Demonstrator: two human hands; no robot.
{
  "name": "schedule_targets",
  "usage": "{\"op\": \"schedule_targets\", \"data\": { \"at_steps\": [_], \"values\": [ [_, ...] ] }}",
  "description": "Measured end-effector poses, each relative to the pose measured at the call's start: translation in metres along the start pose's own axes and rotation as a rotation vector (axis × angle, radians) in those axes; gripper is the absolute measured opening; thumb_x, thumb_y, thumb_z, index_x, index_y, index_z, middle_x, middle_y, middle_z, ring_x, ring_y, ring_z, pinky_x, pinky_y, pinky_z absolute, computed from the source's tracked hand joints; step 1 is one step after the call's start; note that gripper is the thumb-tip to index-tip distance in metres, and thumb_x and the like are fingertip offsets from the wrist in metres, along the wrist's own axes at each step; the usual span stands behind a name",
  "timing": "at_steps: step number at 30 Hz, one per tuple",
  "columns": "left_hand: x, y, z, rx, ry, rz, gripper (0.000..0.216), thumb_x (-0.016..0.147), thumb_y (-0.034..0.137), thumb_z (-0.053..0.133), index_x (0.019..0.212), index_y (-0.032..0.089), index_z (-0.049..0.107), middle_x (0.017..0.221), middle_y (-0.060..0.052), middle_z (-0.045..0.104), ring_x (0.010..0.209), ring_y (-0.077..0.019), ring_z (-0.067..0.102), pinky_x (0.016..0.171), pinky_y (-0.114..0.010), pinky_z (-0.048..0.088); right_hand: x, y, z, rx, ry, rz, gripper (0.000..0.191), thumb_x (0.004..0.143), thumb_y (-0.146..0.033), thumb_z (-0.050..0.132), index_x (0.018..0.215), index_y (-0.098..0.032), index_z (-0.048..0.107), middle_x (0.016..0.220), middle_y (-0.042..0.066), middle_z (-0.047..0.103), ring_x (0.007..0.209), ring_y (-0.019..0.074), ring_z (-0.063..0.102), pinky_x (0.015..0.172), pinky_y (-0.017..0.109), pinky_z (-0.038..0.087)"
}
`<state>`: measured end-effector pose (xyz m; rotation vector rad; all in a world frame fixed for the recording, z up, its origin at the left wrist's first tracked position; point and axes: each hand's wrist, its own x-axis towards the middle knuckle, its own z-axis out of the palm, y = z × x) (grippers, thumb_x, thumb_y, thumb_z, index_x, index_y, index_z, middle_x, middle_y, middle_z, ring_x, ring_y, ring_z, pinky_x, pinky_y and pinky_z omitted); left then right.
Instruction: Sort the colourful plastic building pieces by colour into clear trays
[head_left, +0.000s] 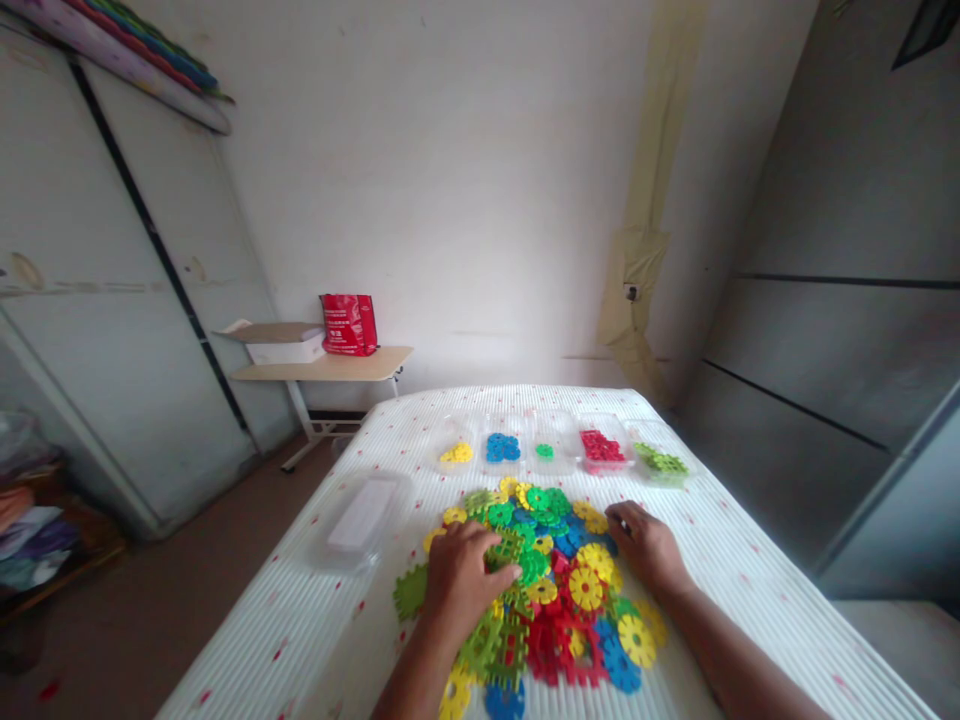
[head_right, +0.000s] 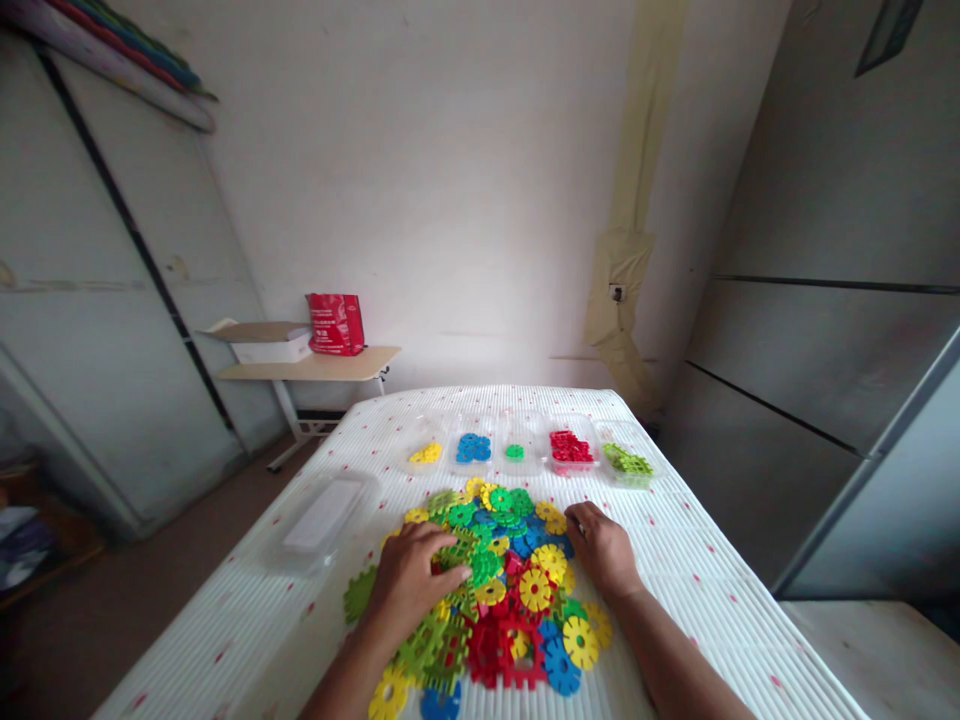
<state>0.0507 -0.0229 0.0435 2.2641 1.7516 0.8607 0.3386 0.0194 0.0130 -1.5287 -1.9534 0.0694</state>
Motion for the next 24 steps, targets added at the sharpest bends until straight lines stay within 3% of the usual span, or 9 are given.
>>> {"op": "schedule_targets", "data": {
  "at_steps": [6,10,17,24],
  "values": [
    [0.001,-0.001,0.002,-0.051,0.022,-0.023,0.020,0.067,0.031,0.064,0.085,0.023,0.070,0.089,-0.005,0.069,0.090,-0.0226,0.059,0.083,-0.036,0.042,-0.001,0.000,0.001,0.001,-0.003,-0.003,0.027,0.083,-0.030,0.038,0.080,-0.020,0.063,0.078,0.005,0.065,0.070,0.0165,0.060,0.066,0.027,0.045],
    [0.001,-0.004,0.003,-0.184,0.124,-0.008,0.022,0.073,0.031,0.058,0.090,0.022,0.068,0.092,-0.006,0.068,0.092,-0.0216,0.060,0.085,-0.036,0.045,-0.001,0.001,0.001,-0.021,0.004,-0.011,0.027,0.084,-0.029,0.038,0.080,-0.020,0.063,0.078,0.005,0.064,0.070,0.0163,0.060,0.065,0.026,0.044],
    [0.001,-0.001,0.005,-0.253,0.250,-0.007,0.028,0.065,0.017,0.059,0.093,0.021,0.062,0.094,-0.005,0.066,0.093,-0.0214,0.060,0.086,-0.037,0.047,-0.001,-0.009,0.001,-0.026,0.010,-0.066,0.028,0.086,-0.028,0.037,0.082,-0.019,0.063,0.078,0.005,0.064,0.070,0.0157,0.060,0.065,0.025,0.044],
    [0.005,-0.022,0.004,-0.196,0.393,-0.082,0.033,0.076,0.025,0.051,0.108,0.018,0.058,0.107,-0.009,0.064,0.100,-0.0222,0.059,0.086,-0.037,0.048,-0.001,-0.006,0.003,-0.059,-0.009,-0.083,0.029,0.088,-0.028,0.035,0.082,-0.019,0.061,0.079,0.005,0.064,0.070,0.0155,0.061,0.064,0.025,0.045]
  ]
}}
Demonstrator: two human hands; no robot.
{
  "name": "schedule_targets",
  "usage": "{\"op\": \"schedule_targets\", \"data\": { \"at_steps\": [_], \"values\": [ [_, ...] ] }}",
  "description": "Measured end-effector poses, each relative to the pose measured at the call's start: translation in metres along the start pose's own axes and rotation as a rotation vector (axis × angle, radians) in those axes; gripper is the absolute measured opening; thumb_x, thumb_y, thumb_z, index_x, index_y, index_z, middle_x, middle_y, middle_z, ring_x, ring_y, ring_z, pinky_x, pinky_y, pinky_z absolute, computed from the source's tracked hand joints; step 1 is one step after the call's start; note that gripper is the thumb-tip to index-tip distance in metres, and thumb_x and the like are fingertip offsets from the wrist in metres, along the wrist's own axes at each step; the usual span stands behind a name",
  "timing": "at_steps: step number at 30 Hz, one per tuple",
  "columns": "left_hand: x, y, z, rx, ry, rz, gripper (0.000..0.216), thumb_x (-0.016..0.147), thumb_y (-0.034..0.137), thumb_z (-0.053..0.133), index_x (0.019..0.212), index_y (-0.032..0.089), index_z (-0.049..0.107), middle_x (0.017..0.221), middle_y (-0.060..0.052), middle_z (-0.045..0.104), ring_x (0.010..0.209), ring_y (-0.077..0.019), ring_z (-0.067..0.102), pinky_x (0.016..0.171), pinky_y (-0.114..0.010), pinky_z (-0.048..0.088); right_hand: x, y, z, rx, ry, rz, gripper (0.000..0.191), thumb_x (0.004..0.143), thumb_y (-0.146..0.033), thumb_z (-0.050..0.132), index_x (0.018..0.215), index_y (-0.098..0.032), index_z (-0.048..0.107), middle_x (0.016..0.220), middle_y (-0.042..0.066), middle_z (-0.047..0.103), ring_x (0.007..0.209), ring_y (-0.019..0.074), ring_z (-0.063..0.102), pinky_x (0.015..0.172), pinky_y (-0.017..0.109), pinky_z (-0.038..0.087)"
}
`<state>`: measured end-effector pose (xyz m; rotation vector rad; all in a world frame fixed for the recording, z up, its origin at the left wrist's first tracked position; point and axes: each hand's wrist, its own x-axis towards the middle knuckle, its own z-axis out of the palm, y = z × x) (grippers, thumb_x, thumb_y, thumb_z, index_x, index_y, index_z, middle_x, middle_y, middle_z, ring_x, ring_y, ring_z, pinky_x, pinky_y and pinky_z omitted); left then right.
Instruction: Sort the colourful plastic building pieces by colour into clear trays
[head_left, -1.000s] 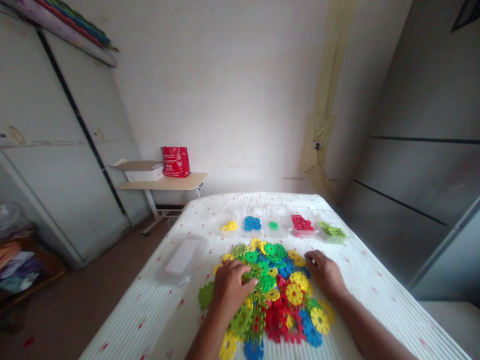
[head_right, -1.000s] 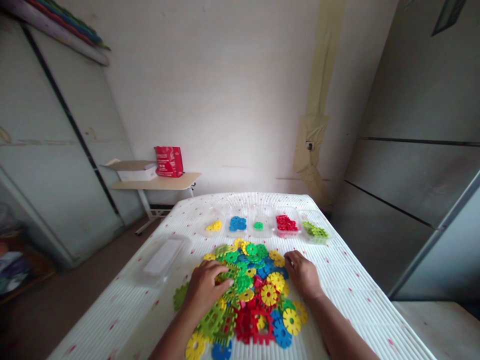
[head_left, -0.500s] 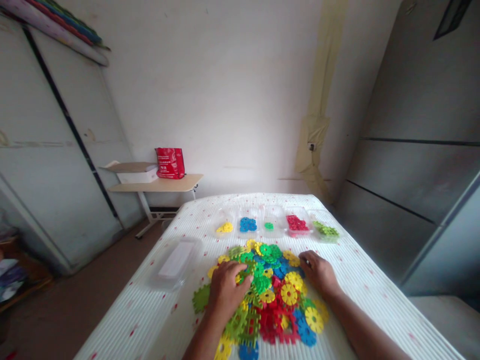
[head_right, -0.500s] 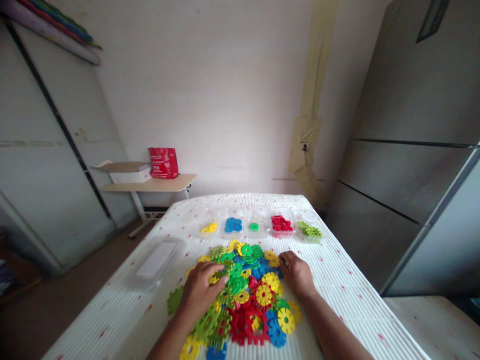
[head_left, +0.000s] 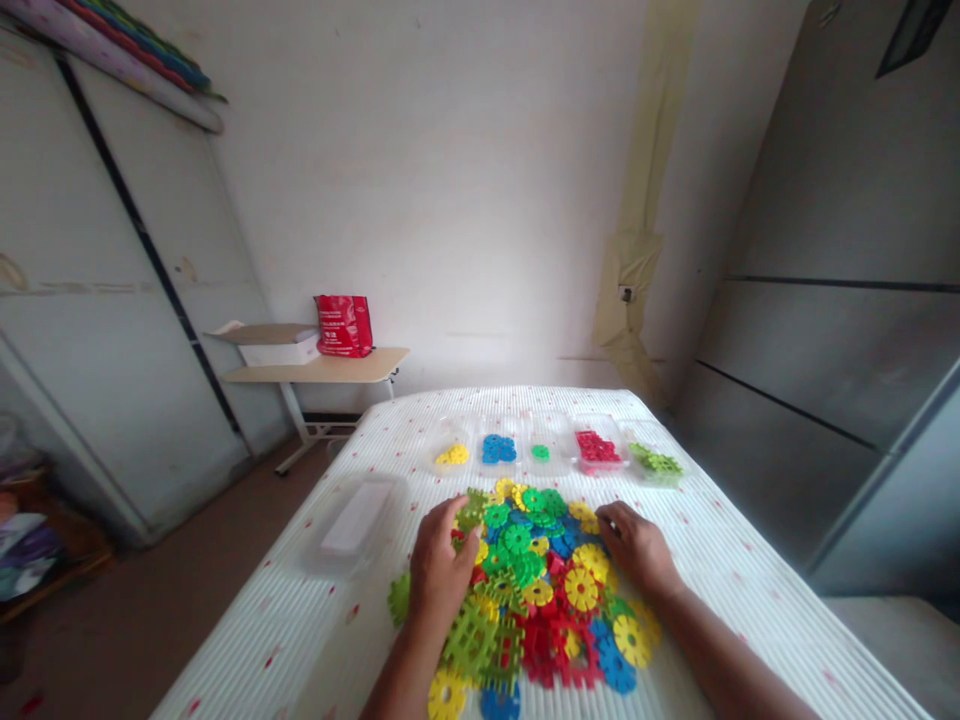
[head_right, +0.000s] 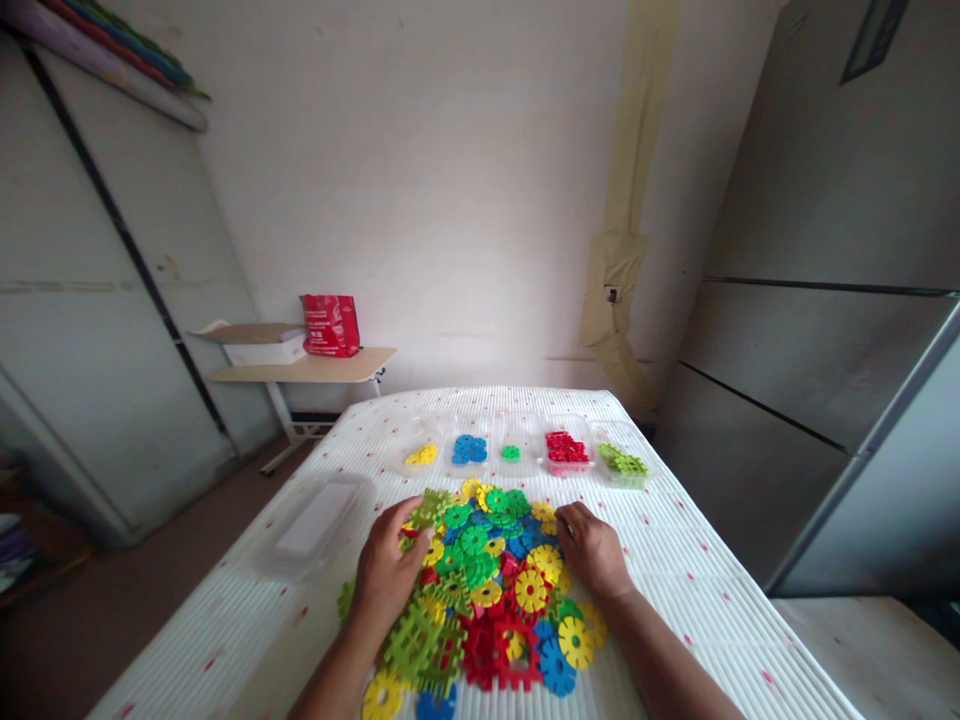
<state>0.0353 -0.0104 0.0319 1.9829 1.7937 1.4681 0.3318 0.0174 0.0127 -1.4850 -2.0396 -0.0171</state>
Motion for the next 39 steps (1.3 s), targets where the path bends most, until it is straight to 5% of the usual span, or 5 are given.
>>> {"op": "schedule_targets", "data": {
  "at_steps": [8,16,21,39],
  "values": [
    [0.032,0.003,-0.016,0.214,-0.121,-0.261,0.040,0.078,0.027,0.053,0.117,0.020,0.049,0.109,-0.007,0.062,0.098,-0.0191,0.059,0.082,-0.028,0.044,0.001,0.001,0.002,0.000,-0.013,0.024,0.029,0.086,-0.030,0.035,0.081,-0.020,0.062,0.079,0.005,0.064,0.071,0.0159,0.062,0.064,0.024,0.044],
    [0.061,0.005,0.020,0.395,-0.446,-0.194,0.051,0.077,0.023,0.052,0.126,0.020,0.041,0.115,-0.009,0.058,0.104,-0.0182,0.056,0.085,-0.024,0.040,0.001,0.002,0.003,0.009,-0.014,0.040,0.029,0.085,-0.029,0.036,0.078,-0.020,0.062,0.077,0.005,0.064,0.068,0.0154,0.061,0.063,0.024,0.043],
    [0.060,-0.004,0.029,0.397,-0.548,-0.144,0.041,0.073,0.019,0.054,0.115,0.021,0.053,0.110,-0.007,0.061,0.104,-0.0176,0.057,0.086,-0.022,0.039,0.001,0.003,0.005,-0.025,-0.014,0.030,0.029,0.086,-0.028,0.035,0.078,-0.020,0.061,0.077,0.005,0.064,0.068,0.0152,0.061,0.062,0.023,0.042],
    [0.059,-0.020,0.034,0.335,-0.460,-0.075,0.018,0.073,0.016,0.057,0.087,0.019,0.069,0.094,-0.006,0.070,0.089,-0.0145,0.061,0.082,-0.023,0.042,0.001,0.004,0.006,-0.042,-0.025,0.017,0.026,0.086,-0.025,0.036,0.078,-0.020,0.061,0.077,0.004,0.064,0.069,0.0151,0.061,0.062,0.023,0.042]
  ]
}}
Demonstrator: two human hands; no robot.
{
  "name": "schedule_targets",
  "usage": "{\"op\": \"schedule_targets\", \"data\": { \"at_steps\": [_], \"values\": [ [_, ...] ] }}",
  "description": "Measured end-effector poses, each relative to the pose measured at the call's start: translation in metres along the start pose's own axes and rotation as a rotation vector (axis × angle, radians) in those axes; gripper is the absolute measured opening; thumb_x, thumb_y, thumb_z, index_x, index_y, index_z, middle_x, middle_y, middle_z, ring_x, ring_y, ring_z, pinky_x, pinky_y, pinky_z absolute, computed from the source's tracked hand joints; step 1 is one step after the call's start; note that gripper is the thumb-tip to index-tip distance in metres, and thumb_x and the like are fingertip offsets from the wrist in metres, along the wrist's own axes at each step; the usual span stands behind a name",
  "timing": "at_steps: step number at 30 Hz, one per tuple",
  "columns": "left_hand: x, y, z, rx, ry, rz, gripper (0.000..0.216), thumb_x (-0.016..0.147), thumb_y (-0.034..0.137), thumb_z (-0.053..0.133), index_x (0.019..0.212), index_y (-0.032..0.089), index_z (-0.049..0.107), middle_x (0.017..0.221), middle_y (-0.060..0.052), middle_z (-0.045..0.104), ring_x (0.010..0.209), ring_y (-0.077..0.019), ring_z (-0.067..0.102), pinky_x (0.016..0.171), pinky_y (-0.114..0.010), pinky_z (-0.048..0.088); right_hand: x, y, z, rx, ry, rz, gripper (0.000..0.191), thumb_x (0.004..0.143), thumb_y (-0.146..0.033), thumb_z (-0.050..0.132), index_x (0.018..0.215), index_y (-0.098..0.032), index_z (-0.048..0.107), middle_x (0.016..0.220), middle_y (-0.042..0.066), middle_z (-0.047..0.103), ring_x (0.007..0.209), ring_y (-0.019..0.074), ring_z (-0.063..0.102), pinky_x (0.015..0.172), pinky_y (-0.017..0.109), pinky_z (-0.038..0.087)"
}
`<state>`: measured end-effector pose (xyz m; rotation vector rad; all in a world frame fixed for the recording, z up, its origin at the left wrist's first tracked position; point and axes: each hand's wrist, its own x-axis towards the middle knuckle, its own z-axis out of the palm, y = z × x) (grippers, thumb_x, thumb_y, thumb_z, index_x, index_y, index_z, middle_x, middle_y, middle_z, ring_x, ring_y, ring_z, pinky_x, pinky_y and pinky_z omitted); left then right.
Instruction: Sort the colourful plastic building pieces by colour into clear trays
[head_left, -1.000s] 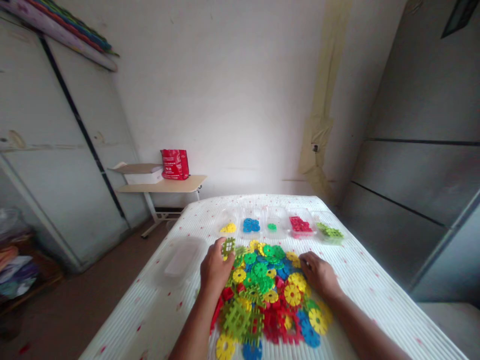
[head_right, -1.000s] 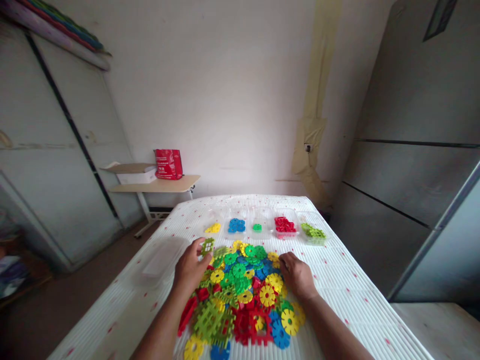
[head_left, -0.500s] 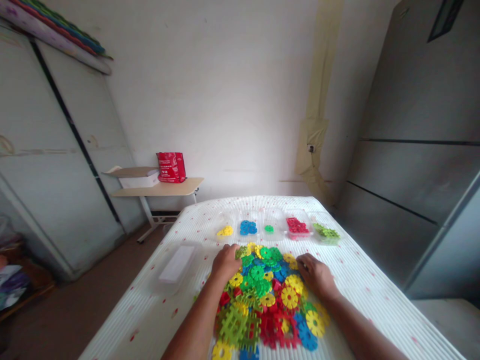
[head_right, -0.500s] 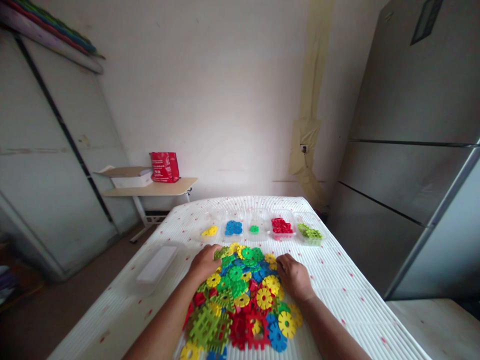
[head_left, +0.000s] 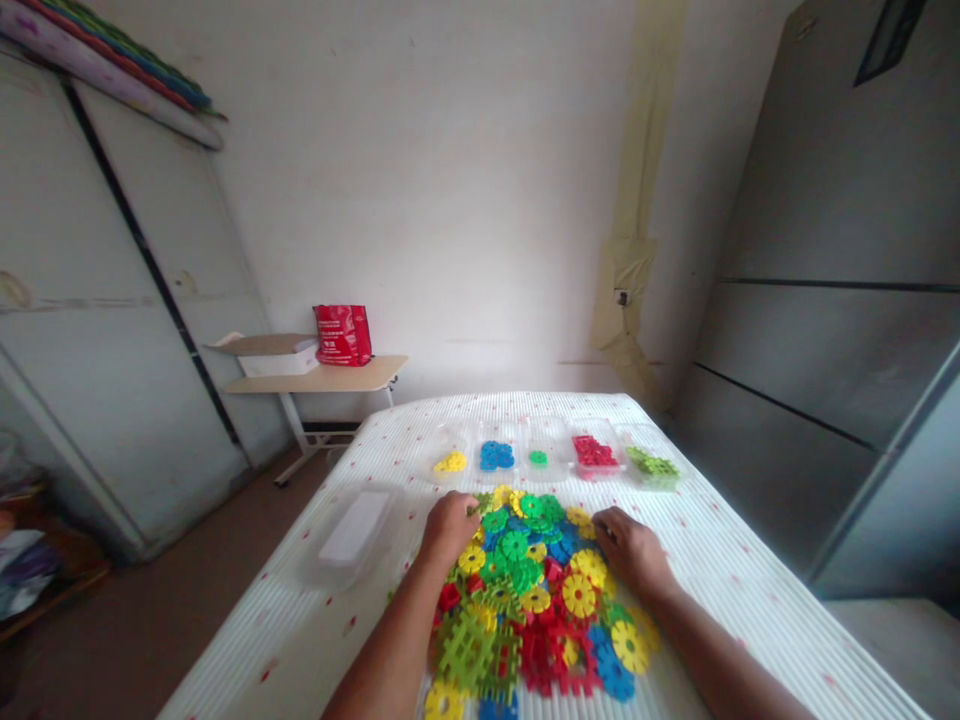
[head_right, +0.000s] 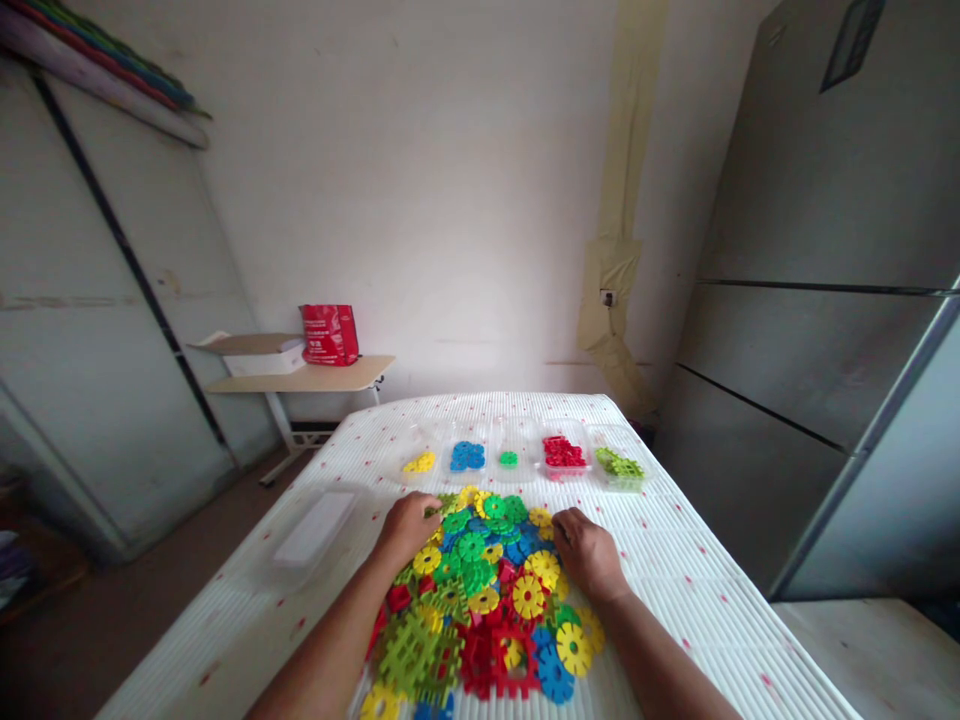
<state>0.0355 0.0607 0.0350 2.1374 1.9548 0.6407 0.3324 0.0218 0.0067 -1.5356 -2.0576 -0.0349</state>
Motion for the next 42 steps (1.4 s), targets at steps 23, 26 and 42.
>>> {"op": "schedule_targets", "data": {
  "at_steps": [23,26,42],
  "values": [
    [-0.093,0.079,0.009,-0.367,0.271,0.284,0.024,0.074,0.014,0.054,0.091,0.026,0.064,0.119,-0.006,0.057,0.112,-0.0226,0.052,0.097,-0.040,0.044,-0.008,-0.089,-0.029,1.203,-0.258,0.369,0.043,0.070,-0.047,0.063,0.099,-0.018,0.052,0.061,-0.006,0.053,0.041,0.0065,0.044,0.041,0.021,0.031],
    [-0.096,0.081,0.011,-0.427,0.268,0.287,0.024,0.074,0.011,0.053,0.089,0.026,0.064,0.120,-0.006,0.056,0.113,-0.0220,0.051,0.099,-0.039,0.043,-0.010,-0.089,-0.024,1.252,-0.230,0.382,0.041,0.070,-0.045,0.065,0.098,-0.019,0.051,0.061,-0.007,0.050,0.042,0.0060,0.042,0.041,0.021,0.030],
    [-0.094,0.071,0.020,-0.955,0.053,0.045,0.032,0.084,0.029,0.046,0.114,0.019,0.049,0.076,-0.001,0.061,0.063,-0.0118,0.060,0.060,-0.023,0.048,-0.012,-0.091,-0.027,1.249,-0.139,0.372,0.040,0.065,-0.046,0.069,0.093,-0.020,0.055,0.074,-0.002,0.057,0.049,0.0084,0.045,0.046,0.023,0.038]
  ]
}}
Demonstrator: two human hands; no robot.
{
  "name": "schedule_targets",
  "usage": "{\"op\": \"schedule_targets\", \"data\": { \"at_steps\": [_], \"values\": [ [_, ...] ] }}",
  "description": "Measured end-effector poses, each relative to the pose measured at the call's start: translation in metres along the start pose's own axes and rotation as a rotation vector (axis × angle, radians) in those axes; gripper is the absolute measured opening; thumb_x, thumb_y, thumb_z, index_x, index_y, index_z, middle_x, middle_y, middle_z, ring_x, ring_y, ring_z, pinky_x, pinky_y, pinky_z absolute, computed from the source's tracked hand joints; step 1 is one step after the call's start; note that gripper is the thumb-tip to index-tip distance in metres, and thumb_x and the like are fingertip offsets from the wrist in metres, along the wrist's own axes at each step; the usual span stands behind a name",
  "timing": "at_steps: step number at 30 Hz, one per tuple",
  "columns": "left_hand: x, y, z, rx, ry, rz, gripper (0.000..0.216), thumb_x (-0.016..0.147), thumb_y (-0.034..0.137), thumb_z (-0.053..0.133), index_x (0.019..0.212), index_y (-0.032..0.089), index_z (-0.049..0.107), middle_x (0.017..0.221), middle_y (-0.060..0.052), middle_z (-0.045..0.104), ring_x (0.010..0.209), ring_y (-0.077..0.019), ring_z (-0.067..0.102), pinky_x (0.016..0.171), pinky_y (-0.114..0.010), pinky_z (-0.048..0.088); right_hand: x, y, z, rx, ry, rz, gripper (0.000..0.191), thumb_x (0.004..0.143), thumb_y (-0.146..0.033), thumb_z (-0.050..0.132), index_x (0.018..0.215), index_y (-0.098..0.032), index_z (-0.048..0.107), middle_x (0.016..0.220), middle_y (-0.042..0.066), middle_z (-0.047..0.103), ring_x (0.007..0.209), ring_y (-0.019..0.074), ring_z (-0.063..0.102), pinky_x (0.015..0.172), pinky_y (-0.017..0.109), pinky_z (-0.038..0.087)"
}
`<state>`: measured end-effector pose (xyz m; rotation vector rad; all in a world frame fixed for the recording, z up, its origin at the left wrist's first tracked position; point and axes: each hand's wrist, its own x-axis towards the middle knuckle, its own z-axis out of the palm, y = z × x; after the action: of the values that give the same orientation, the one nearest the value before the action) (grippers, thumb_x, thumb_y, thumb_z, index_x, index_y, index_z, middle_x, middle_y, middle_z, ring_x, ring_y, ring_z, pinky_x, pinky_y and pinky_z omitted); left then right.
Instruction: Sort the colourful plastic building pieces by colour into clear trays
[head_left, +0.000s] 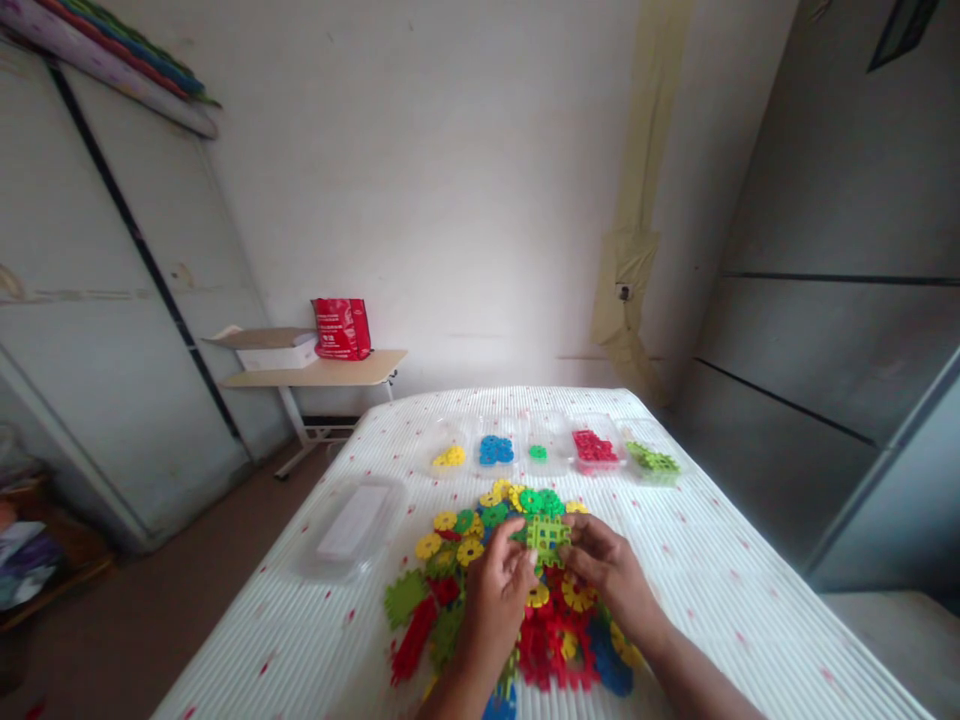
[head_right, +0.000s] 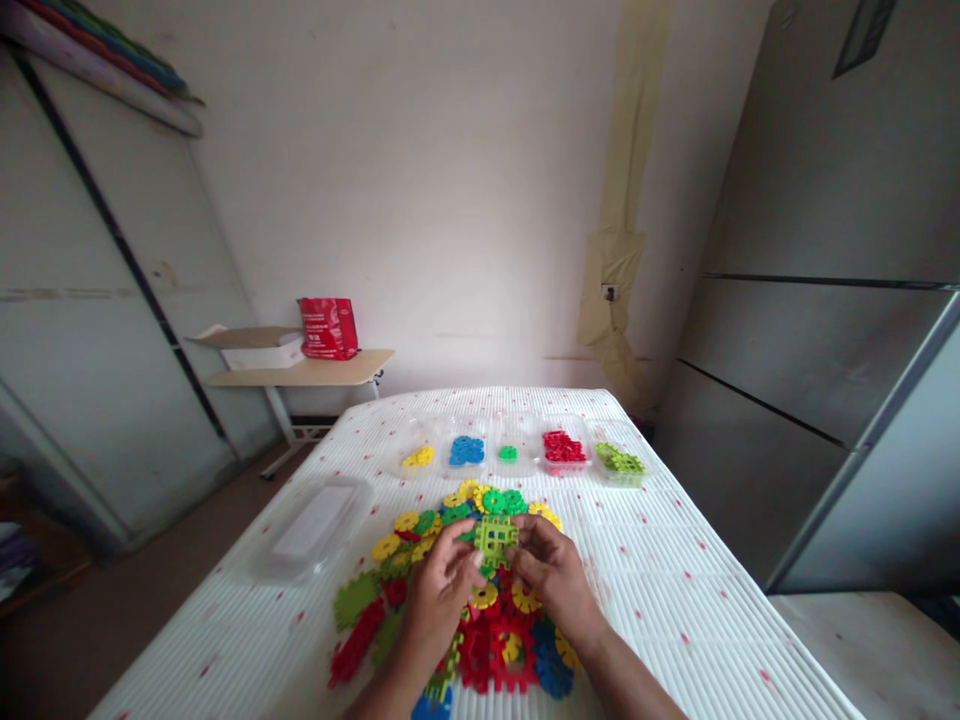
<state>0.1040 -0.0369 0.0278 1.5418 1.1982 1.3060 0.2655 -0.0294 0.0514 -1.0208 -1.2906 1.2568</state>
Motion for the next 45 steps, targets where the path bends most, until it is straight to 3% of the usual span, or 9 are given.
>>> {"op": "schedule_targets", "data": {
  "at_steps": [7,16,24,32,39,45],
  "values": [
    [0.001,-0.004,-0.002,-0.004,0.051,0.000,0.032,0.079,0.028,0.051,0.110,0.019,0.054,0.077,-0.001,0.060,0.068,-0.0124,0.059,0.063,-0.023,0.048,-0.004,-0.003,0.003,-0.169,-0.050,-0.127,0.035,0.073,-0.048,0.061,0.091,-0.018,0.061,0.085,0.003,0.064,0.080,0.0191,0.057,0.071,0.030,0.046],
    [0.002,-0.008,-0.004,-0.025,0.028,-0.005,0.034,0.079,0.027,0.052,0.112,0.019,0.053,0.080,-0.002,0.059,0.069,-0.0120,0.058,0.065,-0.023,0.047,-0.004,0.000,0.003,-0.077,-0.029,-0.031,0.039,0.069,-0.050,0.065,0.090,-0.018,0.056,0.069,-0.002,0.057,0.055,0.0105,0.046,0.050,0.023,0.038],
    [0.003,-0.005,-0.004,-0.119,-0.002,-0.090,0.043,0.075,0.030,0.056,0.115,0.016,0.053,0.078,-0.002,0.058,0.064,-0.0112,0.056,0.061,-0.023,0.047,-0.004,-0.003,0.003,-0.071,-0.014,-0.012,0.040,0.067,-0.051,0.066,0.089,-0.019,0.057,0.063,-0.003,0.052,0.050,0.0092,0.044,0.048,0.023,0.038],
    [0.001,0.010,-0.007,-0.226,-0.127,-0.133,0.040,0.070,0.036,0.060,0.104,0.017,0.053,0.071,0.001,0.056,0.059,-0.0107,0.052,0.055,-0.021,0.044,-0.001,0.004,-0.006,-0.047,-0.124,-0.038,0.034,0.071,-0.048,0.063,0.090,-0.020,0.059,0.068,-0.003,0.053,0.051,0.0076,0.041,0.048,0.021,0.037],
    [0.002,0.008,-0.013,-0.124,-0.145,-0.071,0.027,0.074,0.042,0.057,0.082,0.016,0.057,0.057,0.005,0.041,0.052,-0.0079,0.040,0.049,-0.018,0.034,-0.004,-0.002,-0.009,-0.049,-0.248,-0.072,0.028,0.069,-0.039,0.068,0.088,-0.019,0.065,0.070,-0.003,0.054,0.060,0.0094,0.043,0.057,0.023,0.036],
    [0.003,0.002,-0.016,-0.057,-0.152,-0.098,0.030,0.075,0.042,0.055,0.085,0.014,0.060,0.059,0.003,0.045,0.054,-0.0094,0.042,0.049,-0.019,0.035,-0.004,0.003,-0.009,-0.071,-0.255,-0.033,0.027,0.068,-0.035,0.069,0.089,-0.019,0.066,0.065,-0.004,0.051,0.056,0.0077,0.039,0.053,0.021,0.031]
  ]
}}
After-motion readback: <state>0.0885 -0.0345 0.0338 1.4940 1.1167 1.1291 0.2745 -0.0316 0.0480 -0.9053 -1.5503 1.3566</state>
